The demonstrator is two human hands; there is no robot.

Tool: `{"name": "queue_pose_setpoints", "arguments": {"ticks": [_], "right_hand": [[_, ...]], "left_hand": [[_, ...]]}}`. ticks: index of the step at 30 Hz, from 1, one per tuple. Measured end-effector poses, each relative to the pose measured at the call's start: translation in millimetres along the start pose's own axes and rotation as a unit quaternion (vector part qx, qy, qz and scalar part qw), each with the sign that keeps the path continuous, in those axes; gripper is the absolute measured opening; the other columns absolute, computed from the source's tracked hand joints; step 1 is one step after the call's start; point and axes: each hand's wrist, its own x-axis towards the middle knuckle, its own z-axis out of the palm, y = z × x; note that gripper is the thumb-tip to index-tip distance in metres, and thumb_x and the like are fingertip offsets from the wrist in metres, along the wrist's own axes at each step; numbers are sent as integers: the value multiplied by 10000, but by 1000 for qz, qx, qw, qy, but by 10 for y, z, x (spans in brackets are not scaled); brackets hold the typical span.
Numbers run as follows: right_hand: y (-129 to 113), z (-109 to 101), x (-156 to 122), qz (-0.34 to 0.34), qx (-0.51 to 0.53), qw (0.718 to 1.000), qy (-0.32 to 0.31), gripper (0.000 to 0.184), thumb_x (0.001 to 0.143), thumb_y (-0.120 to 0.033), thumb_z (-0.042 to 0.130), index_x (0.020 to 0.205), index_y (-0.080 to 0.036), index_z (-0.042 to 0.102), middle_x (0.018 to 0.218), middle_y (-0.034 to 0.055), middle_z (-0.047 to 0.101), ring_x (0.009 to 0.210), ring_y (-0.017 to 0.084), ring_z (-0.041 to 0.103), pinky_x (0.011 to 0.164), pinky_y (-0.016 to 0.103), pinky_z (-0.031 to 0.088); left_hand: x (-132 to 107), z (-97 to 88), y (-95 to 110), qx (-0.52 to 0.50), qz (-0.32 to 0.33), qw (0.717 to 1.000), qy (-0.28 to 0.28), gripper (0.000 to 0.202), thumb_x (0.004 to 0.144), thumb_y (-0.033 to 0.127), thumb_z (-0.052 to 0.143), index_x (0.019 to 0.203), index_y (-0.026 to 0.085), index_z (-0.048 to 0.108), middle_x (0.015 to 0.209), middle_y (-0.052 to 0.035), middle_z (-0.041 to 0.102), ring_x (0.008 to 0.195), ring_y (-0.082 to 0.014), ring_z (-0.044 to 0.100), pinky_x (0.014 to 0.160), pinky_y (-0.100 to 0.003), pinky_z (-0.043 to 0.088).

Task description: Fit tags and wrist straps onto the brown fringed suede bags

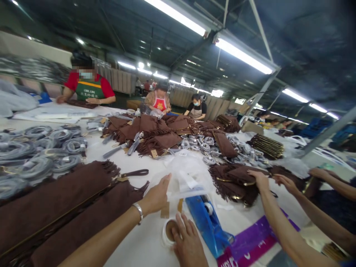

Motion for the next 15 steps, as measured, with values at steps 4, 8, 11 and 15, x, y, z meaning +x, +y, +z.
{"name": "queue_pose_setpoints", "arguments": {"ticks": [4,8,11,15], "right_hand": [[64,-368,-13,-35,37,999,16,445,816,-456,626,1210,-252,593,1439,126,423,1311,361,383,1019,511,357],[321,-1078,187,27,61,991,116,244,967,-291,387,1072,-232,598,1094,70,650,1022,194,588,856,321,435],[621,-1470,552,57,6,991,120,198,946,-308,452,829,-204,573,821,29,637,797,174,589,712,289,411],[877,-1556,1016,18,-89,993,76,106,862,-273,577,912,-182,553,869,51,612,835,204,558,701,298,393]], "left_hand": [[25,48,-35,-36,-19,998,39,731,772,51,369,1462,61,126,1515,-164,232,1381,-207,259,1128,-318,255],[-73,169,-138,-49,-6,998,28,696,781,58,371,1453,90,189,1498,-155,272,1354,-220,318,1114,-331,288],[-148,247,-181,-47,-6,999,15,663,781,68,391,1428,76,242,1468,-170,320,1331,-239,354,1100,-351,317],[-246,268,-116,-50,6,999,-2,597,786,62,390,1374,157,359,1420,-133,397,1228,-240,482,1031,-354,403]]}}
